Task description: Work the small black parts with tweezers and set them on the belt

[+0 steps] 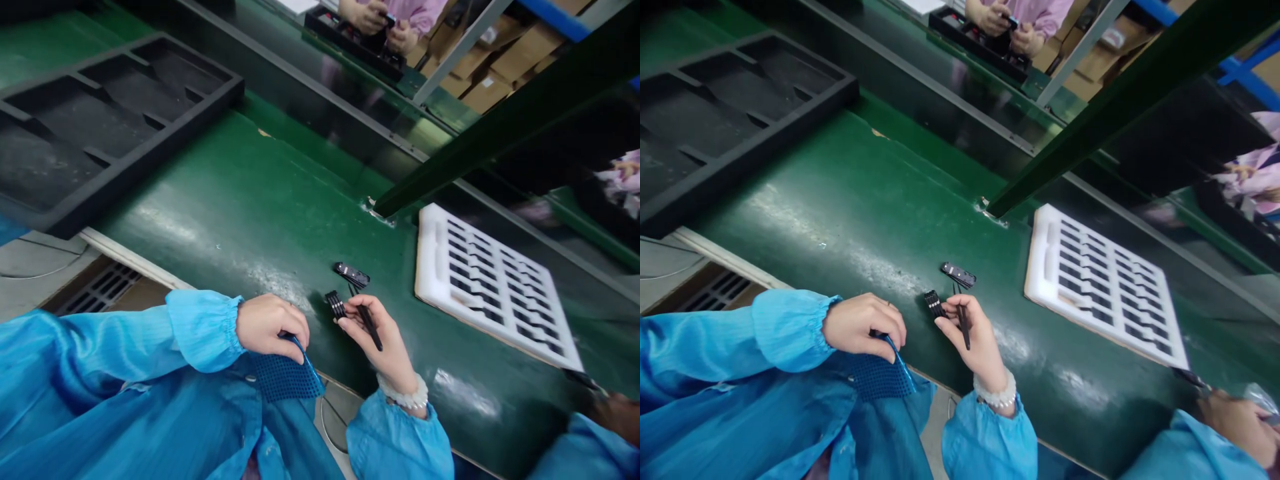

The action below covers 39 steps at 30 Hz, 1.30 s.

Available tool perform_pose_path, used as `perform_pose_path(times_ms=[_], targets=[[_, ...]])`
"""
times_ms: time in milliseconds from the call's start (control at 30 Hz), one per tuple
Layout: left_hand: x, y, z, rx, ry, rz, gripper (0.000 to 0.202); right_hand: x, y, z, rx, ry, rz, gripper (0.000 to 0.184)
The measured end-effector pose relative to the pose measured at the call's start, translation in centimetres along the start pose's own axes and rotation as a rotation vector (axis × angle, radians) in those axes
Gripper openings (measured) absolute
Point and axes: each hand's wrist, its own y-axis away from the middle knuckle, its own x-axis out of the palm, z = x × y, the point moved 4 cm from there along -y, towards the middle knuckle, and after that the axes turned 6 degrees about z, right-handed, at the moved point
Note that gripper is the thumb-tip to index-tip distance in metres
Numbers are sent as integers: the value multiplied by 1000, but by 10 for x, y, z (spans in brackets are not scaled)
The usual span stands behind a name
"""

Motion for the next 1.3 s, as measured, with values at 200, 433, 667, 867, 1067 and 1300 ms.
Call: perform_pose_path(times_ms=[200, 433, 667, 867, 1067, 1300], targets=[[-2, 0, -2, -5, 0, -23, 17, 8, 0, 5, -140, 296, -112, 23], [-2, -4, -2, -128, -38, -87, 20, 27, 11, 12, -375, 506, -217, 20], [0, -11, -4, -342, -139, -168, 15, 22, 49, -13, -182, -123, -633, 28], [-4, -11, 1, -404, -309, -270, 16, 27, 51, -22, -34, -424, -641, 23], [1, -12, -2, -347, -239, -219, 13, 30, 48, -5, -178, -598, -609, 5], [1, -15, 1, -348, -330, -178, 25, 43, 53, -6, -123, -513, -541, 4]])
